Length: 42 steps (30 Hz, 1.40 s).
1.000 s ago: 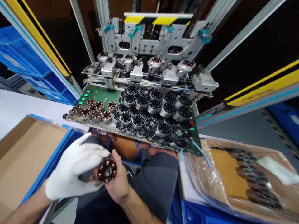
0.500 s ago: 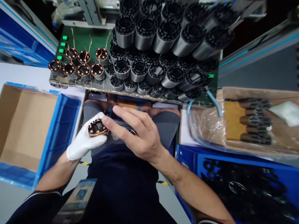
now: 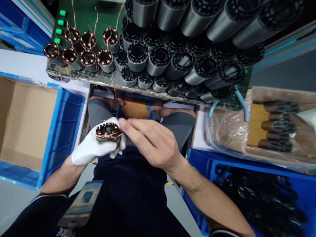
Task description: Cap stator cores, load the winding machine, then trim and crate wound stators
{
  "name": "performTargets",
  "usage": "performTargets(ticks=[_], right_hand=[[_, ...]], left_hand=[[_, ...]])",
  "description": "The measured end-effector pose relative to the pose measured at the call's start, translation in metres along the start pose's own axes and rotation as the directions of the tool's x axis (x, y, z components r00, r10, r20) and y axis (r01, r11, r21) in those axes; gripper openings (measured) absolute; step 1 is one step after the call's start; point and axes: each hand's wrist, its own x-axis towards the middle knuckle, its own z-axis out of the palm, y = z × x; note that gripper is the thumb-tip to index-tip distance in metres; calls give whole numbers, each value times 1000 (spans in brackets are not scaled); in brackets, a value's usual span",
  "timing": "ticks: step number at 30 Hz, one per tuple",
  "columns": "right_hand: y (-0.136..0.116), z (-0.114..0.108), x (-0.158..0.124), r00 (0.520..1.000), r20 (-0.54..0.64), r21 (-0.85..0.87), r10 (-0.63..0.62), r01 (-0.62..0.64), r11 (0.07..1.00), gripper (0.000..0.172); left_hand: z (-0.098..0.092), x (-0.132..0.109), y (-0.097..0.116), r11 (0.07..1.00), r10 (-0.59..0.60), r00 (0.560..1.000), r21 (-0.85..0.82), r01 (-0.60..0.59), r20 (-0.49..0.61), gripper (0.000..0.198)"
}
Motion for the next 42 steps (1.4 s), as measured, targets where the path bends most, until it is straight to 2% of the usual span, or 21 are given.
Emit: performTargets(ticks=[4, 6, 7, 9, 11, 12, 13, 15, 17, 18, 20, 21, 23, 24, 27, 29, 31, 34, 37, 39, 42], right_hand=[[0, -9, 0, 993, 115, 93, 19, -30, 995, 38], [-6, -10, 4, 991, 99, 305, 94, -121, 945, 23], [-11, -7, 7, 984, 74, 469, 161, -177, 865, 17], [-25, 3, 13, 926, 56, 791, 373, -269, 550, 15], [-40, 18, 16, 803, 122, 935, 583, -291, 205, 21], [-46, 26, 15, 760, 135, 949, 635, -283, 138, 22], [-52, 33, 11, 761, 114, 945, 639, -281, 166, 22], [-58, 41, -4, 856, 45, 891, 515, -268, 367, 17], [-59, 41, -22, 923, 65, 814, 379, -269, 515, 16], [-58, 39, -30, 918, 116, 789, 380, -318, 526, 19], [-52, 31, -41, 840, 230, 765, 492, -468, 442, 24], [-48, 26, -42, 784, 295, 754, 547, -543, 371, 25], [-41, 19, -38, 679, 413, 720, 607, -651, 239, 31], [-38, 18, -35, 643, 453, 705, 617, -682, 193, 35], [-37, 21, -31, 629, 466, 736, 622, -666, 122, 52], [-41, 27, -35, 663, 438, 787, 607, -609, 97, 55], [-44, 30, -43, 675, 426, 798, 602, -594, 102, 54], [-41, 27, -50, 712, 378, 727, 591, -624, 287, 44], [-32, 17, -45, 818, 207, 671, 536, -518, 531, 33], [-27, 12, -37, 857, 116, 756, 501, -404, 515, 31], [-25, 16, -26, 866, 109, 850, 488, -336, 406, 32]], left_hand=[[-1, 3, 5, 975, 140, 985, 189, -119, -100, 40], [-1, 6, 7, 913, 237, 958, 373, -164, -159, 40], [-1, 8, 6, 873, 283, 942, 455, -175, -181, 40], [3, 15, 0, 839, 358, 918, 491, -235, -172, 41], [9, 22, -11, 902, 373, 913, 295, -315, -165, 50], [13, 25, -17, 930, 360, 915, 141, -338, -182, 55], [16, 29, -21, 940, 333, 919, -3, -341, -209, 58], [16, 34, -25, 934, 264, 919, -158, -319, -293, 56], [7, 40, -21, 926, 305, 875, -97, -364, -376, 50], [-1, 43, -17, 911, 383, 836, 12, -412, -394, 49], [-15, 46, -8, 816, 563, 772, 347, -462, -296, 46], [-20, 46, -5, 716, 630, 757, 508, -479, -175, 46], [-24, 44, -2, 555, 622, 780, 662, -503, 70, 50], [-23, 42, -3, 533, 590, 794, 669, -517, 143, 54], [-13, 34, -7, 667, 499, 855, 567, -484, 142, 57], [-6, 30, -12, 839, 361, 929, 405, -363, 84, 54], [2, 29, -20, 980, 163, 986, 108, -167, 44, 62], [13, 33, -34, 959, -12, 1000, -283, 6, -20, 76], [22, 38, -43, 926, -43, 989, -376, -13, -139, 69], [22, 39, -45, 942, -31, 987, -335, -24, -157, 62], [16, 36, -43, 972, -56, 989, -235, 22, -139, 56]])
